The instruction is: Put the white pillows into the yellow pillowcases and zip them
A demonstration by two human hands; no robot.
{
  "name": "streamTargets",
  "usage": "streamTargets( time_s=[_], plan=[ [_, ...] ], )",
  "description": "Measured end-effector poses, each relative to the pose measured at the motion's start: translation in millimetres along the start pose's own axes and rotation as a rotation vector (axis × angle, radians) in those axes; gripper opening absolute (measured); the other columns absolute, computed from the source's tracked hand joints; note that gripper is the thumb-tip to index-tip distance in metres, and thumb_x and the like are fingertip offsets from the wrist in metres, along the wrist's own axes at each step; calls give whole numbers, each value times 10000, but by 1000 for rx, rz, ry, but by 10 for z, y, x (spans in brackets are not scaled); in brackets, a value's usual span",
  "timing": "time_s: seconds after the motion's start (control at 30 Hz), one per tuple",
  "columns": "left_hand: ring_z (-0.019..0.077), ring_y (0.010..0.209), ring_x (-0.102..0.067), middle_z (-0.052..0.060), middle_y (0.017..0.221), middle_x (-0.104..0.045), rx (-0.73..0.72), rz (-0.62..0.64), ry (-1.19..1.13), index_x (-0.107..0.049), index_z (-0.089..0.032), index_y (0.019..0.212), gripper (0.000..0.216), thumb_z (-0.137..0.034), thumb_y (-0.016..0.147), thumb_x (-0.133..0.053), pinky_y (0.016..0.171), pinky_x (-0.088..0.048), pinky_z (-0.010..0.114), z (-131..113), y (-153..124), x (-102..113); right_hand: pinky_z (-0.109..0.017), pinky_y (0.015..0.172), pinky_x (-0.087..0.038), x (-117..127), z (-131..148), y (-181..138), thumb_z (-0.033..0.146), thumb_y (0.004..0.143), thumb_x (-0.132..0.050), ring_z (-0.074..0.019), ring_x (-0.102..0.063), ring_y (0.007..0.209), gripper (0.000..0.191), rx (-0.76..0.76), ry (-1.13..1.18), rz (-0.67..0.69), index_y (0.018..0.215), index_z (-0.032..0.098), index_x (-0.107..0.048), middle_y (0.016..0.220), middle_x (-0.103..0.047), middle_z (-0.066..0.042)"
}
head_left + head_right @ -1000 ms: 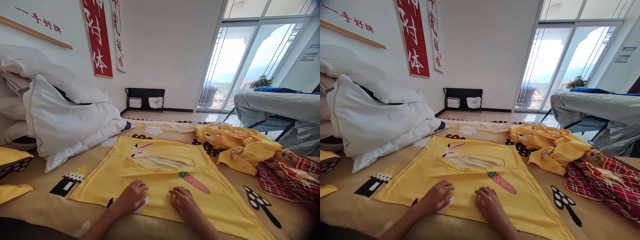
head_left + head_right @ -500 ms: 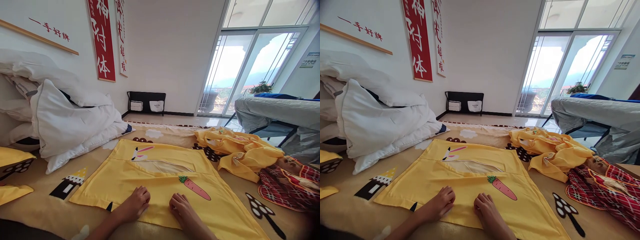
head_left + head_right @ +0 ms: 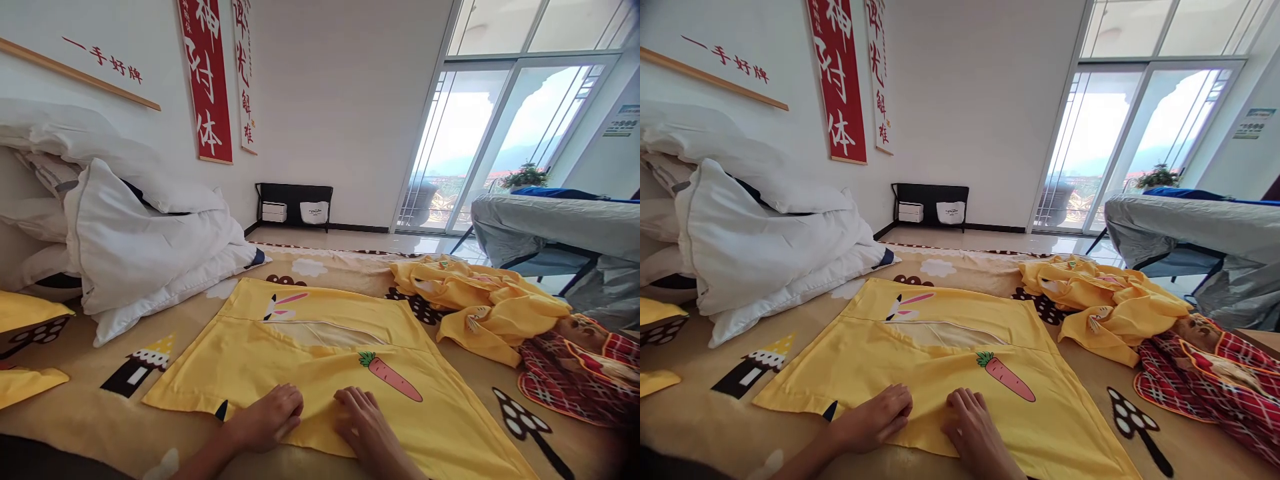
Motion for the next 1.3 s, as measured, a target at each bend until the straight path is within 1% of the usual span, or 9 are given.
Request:
streamTargets(
  time_s=[0.27, 0.4, 0.47, 0.57, 0.67, 0.8, 1.07, 1.2, 1.3],
  plan=[
    [156, 870, -499, 33, 957, -573, 14, -9, -48, -493, -190, 884, 96, -230, 902, -407, 824, -408, 264, 119, -4, -37, -323, 807, -381, -125, -88, 65, 89, 878, -473, -177, -520, 864, 143, 31, -120, -47, 818, 210, -518, 905, -583, -22],
    [144, 859, -540, 40, 948, -596, 77, -57, -130, -544, -187, 895, 202, -286, 926, -371, 813, -434, 243, 305, -69, -4, -340, 837, -384, -44, -93, -37, 120, 824, -543, -190, -531, 896, 106, -61, -92, -28, 867, 215, -526, 939, -593, -27],
    [158, 907, -565, 63, 998, -618, 177, -152, -73, -583, -183, 918, 263, -300, 929, -348, 861, -442, 271, 477, -152, 53, -347, 838, -385, -1, -104, -102, 160, 821, -561, -199, -530, 907, 72, -112, -71, 18, 849, 215, -525, 944, -598, -28],
    [244, 1227, -487, 129, 1344, -531, 432, -318, 170, -595, -185, 1193, 397, -359, 912, -376, 1044, -364, 404, 860, -372, 153, -341, 835, -383, 51, -102, -158, 161, 867, -502, -190, -529, 889, 102, -157, -32, 100, 776, 206, -489, 916, -601, -24],
    [272, 1431, -255, 65, 1554, -286, 669, -280, 293, -394, -244, 1453, 609, -507, 904, -371, 1144, -221, 496, 1256, -657, 204, -336, 841, -379, 103, -67, -162, 186, 916, -444, -179, -523, 875, 143, -145, 15, 128, 775, 205, -458, 914, -598, -24],
    [253, 1453, -206, -3, 1566, -225, 741, -254, 337, -317, -299, 1483, 644, -585, 906, -307, 1168, -160, 507, 1502, -910, 238, -332, 840, -371, 165, -22, -165, 235, 947, -402, -176, -517, 862, 183, -99, 36, 180, 769, 208, -430, 901, -599, -22],
    [293, 1460, -156, 7, 1567, -203, 819, -199, 322, -315, -304, 1478, 657, -602, 893, -322, 1156, -79, 582, 1506, -858, 295, -333, 842, -354, 201, -71, -259, 164, 816, -513, -185, -532, 891, 98, -2, 43, 253, 738, 205, -471, 884, -618, -11],
    [295, 1459, -152, 75, 1562, -213, 898, -232, 395, -326, -226, 1483, 608, -484, 933, -294, 1146, -77, 594, 1200, -641, 266, -360, 871, -369, 172, -34, -135, 168, 790, -541, -207, -530, 953, 121, -95, 48, 54, 898, 222, -543, 1000, -615, -42],
    [234, 1463, -161, 52, 1571, -182, 706, -205, 343, -276, -239, 1500, 589, -454, 952, -260, 1158, -153, 531, 888, -383, 243, -363, 881, -374, 50, -7, 4, 165, 801, -554, -212, -540, 971, 164, -98, 3, 0, 949, 231, -571, 1032, -622, -45]
  ],
)
Point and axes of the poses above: each hand's wrist, its own y-axis towards the middle knuckle, its own x-axis out of the back of the hand, z = x × y, the point moved 1 cm from there along y, towards the middle knuckle
